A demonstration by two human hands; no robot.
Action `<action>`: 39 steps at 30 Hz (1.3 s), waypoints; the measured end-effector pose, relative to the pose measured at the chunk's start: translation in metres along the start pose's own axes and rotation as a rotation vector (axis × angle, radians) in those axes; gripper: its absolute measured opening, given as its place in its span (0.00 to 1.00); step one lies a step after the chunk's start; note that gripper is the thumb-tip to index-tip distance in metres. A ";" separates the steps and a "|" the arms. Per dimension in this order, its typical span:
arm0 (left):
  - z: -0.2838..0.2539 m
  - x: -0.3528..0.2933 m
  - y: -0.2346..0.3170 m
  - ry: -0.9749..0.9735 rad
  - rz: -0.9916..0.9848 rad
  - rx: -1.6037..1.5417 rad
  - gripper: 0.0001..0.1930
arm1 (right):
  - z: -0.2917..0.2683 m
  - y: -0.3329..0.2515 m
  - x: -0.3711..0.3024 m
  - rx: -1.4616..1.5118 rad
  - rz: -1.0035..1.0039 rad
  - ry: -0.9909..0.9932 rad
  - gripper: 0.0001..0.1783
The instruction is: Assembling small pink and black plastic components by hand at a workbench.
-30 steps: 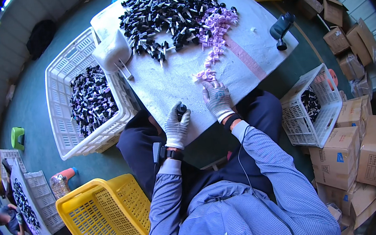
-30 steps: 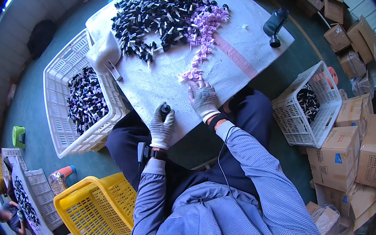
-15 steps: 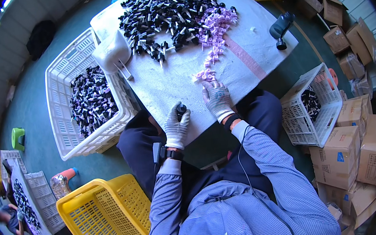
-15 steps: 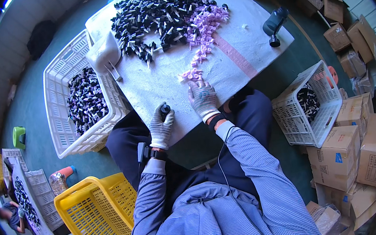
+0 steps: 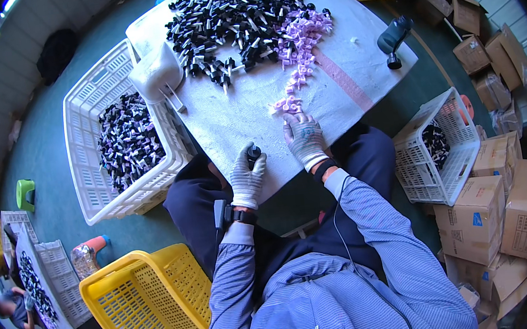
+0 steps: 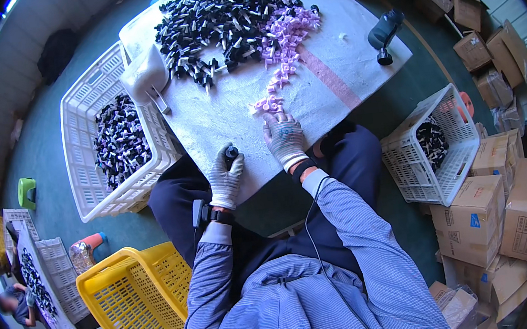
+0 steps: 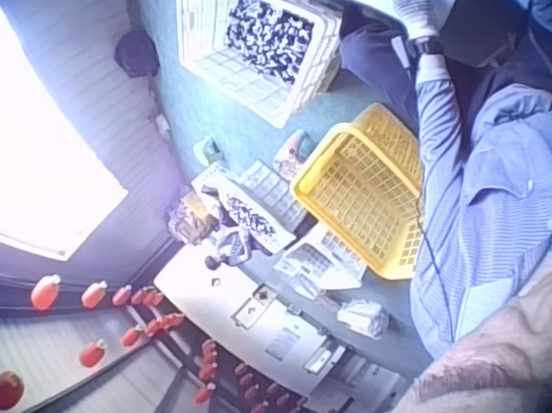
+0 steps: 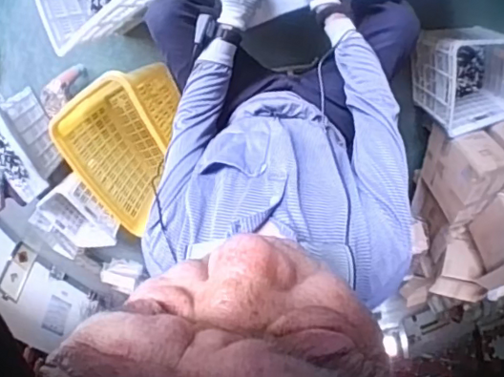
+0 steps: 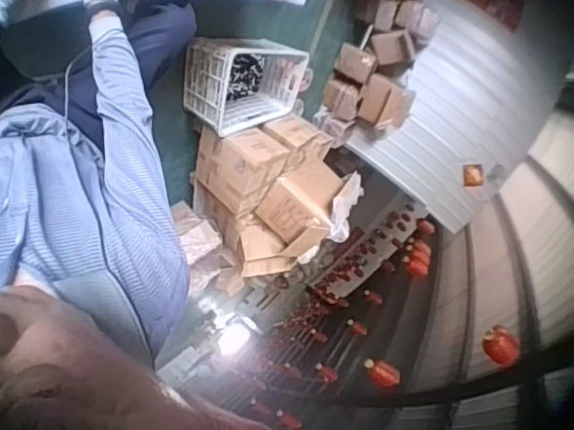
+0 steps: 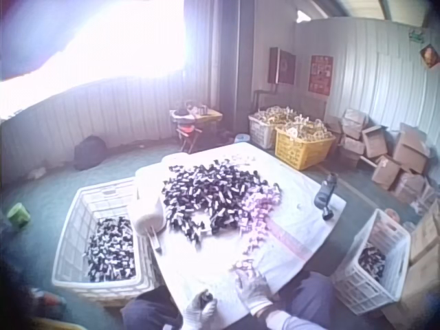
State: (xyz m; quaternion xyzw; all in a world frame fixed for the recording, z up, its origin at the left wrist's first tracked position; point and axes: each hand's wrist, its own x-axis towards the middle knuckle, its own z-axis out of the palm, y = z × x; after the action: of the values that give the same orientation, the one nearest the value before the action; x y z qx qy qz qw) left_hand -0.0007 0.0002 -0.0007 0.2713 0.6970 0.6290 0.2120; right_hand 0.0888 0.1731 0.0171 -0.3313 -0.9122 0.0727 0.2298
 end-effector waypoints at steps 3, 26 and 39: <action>0.000 0.000 0.000 -0.002 0.005 0.012 0.23 | 0.000 0.001 0.000 -0.005 0.005 -0.006 0.14; -0.001 -0.001 0.004 0.013 0.027 0.072 0.23 | 0.002 0.001 -0.001 0.042 -0.013 0.048 0.13; 0.000 -0.001 0.007 -0.011 0.010 0.023 0.22 | 0.000 0.002 0.000 0.063 0.011 0.014 0.14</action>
State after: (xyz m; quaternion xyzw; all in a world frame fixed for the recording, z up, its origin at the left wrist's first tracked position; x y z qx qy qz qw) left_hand 0.0007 -0.0001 0.0057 0.2805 0.7017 0.6205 0.2095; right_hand 0.0901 0.1745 0.0167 -0.3295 -0.9059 0.1004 0.2462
